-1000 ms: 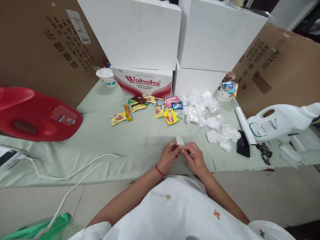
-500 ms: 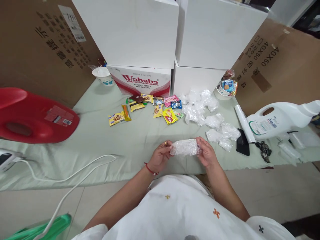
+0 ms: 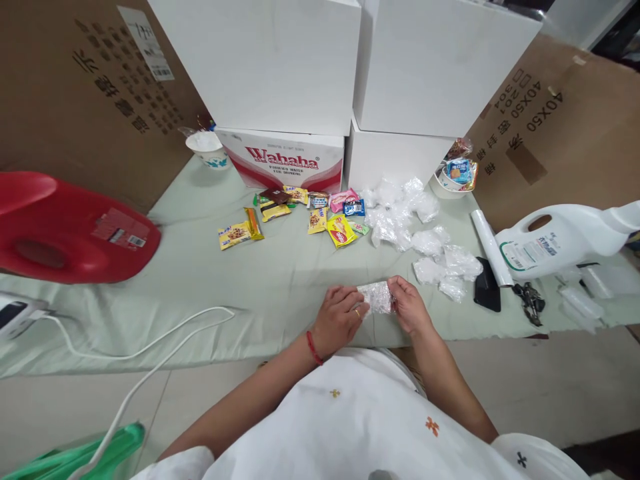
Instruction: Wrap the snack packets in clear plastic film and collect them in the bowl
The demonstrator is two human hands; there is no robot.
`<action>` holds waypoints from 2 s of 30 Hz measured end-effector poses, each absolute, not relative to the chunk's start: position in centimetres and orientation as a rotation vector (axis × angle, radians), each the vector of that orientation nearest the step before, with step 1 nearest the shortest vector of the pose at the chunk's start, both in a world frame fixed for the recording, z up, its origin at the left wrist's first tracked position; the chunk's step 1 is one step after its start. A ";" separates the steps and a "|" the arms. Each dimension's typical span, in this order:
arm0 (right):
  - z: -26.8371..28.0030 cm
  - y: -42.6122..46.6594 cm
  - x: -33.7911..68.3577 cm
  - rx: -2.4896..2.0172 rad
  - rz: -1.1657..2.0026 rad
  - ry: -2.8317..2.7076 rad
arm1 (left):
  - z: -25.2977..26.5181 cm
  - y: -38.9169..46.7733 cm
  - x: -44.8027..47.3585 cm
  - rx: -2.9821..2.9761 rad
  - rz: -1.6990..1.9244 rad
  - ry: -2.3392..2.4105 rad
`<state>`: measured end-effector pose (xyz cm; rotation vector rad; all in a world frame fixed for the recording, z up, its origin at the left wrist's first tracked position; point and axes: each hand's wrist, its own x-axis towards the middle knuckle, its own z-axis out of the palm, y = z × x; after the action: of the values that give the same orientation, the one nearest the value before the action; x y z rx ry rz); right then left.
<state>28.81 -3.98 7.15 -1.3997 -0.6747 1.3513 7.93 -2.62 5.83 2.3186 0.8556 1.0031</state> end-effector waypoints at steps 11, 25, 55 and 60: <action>6.9 -5.2 29.6 -1.419 1.456 -0.772 | 5.3 -2.1 8.7 1.845 1.134 1.109; 7.1 -4.0 28.9 -1.355 1.486 -0.708 | 5.1 -1.8 8.9 1.334 1.258 1.260; 5.0 -6.1 30.1 -1.402 1.184 -0.703 | 5.6 2.0 5.5 0.046 1.345 0.797; 5.4 -7.1 31.6 -1.213 1.283 -0.828 | 6.1 1.9 4.9 -0.023 1.216 0.684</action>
<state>31.55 -7.12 5.39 -1.2128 -0.8276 1.2828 4.88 1.94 6.13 -0.0229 0.6835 1.2162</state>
